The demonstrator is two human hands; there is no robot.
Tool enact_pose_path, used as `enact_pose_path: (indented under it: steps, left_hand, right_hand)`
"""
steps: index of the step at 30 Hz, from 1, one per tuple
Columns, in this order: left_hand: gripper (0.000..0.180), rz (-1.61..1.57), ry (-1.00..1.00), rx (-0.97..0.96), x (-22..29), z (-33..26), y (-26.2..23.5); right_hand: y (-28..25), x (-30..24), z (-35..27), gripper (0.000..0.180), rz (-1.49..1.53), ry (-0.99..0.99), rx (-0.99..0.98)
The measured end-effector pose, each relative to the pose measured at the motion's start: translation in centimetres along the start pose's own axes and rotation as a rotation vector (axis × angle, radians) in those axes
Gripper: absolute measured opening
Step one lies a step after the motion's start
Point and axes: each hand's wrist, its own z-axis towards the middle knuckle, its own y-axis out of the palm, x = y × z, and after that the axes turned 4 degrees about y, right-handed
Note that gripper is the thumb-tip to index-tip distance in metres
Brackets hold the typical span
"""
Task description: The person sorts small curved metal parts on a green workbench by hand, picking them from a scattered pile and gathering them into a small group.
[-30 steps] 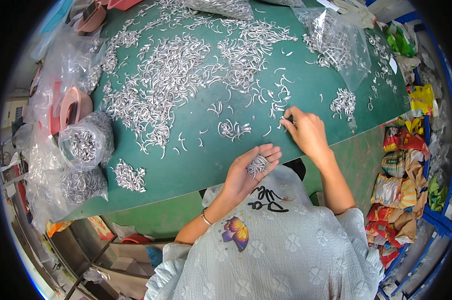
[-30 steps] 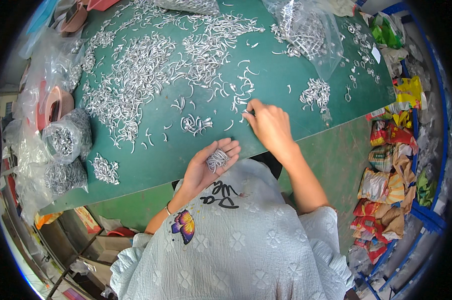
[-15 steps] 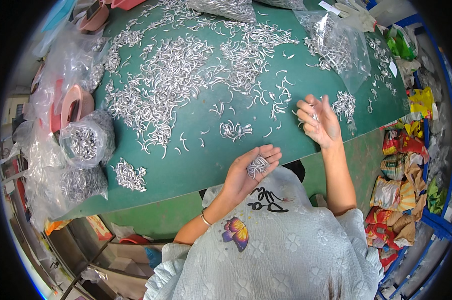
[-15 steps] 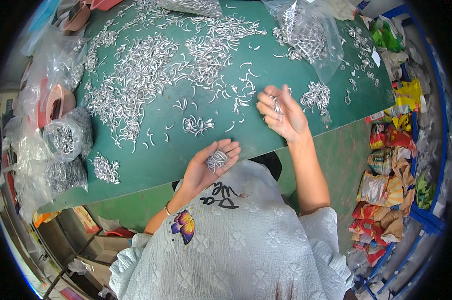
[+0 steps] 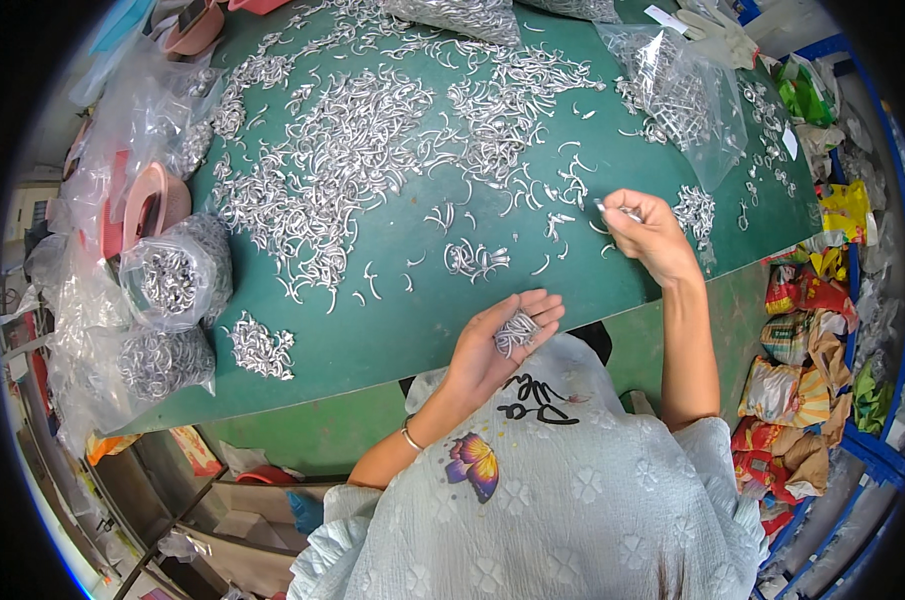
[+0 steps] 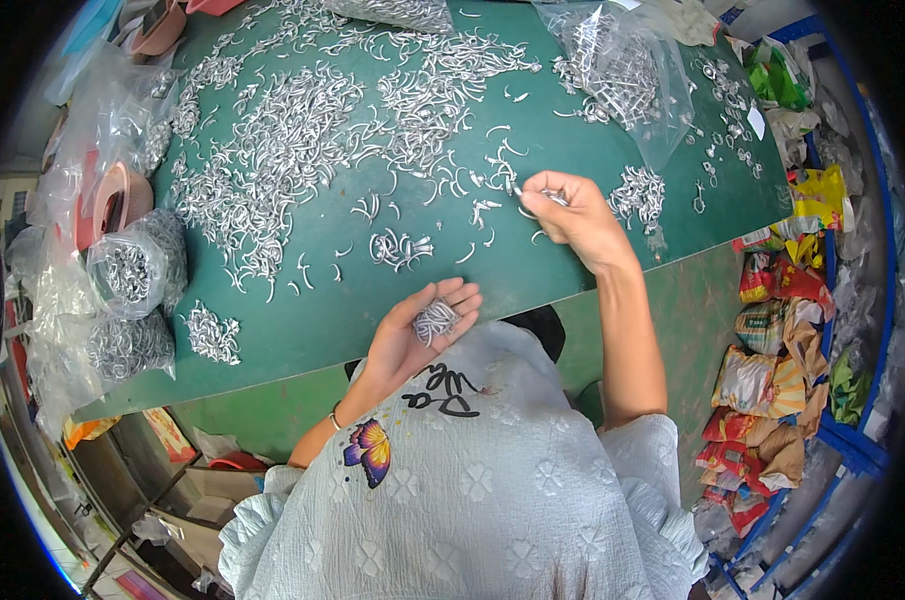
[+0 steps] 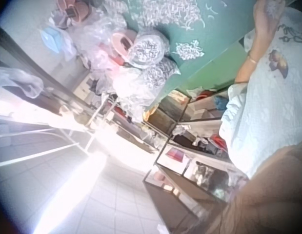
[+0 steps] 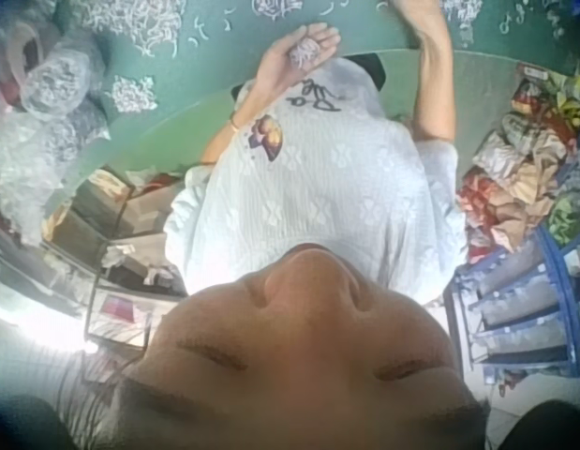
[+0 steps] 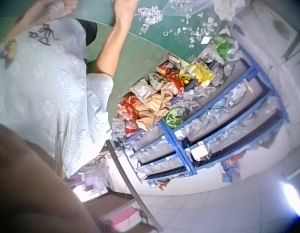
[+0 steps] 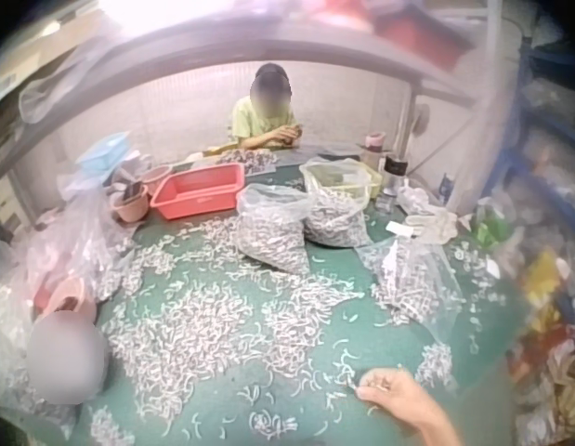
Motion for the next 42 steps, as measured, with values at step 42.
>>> enact_pose_path:
  steps: [42]
  left_hand:
    - [0.03, 0.022, -0.065, -0.009, -0.6, 1.8, 1.1]
  right_hand:
    - [1.4, 2.0, -1.3, 0.018, -1.074, -0.177, 0.479]
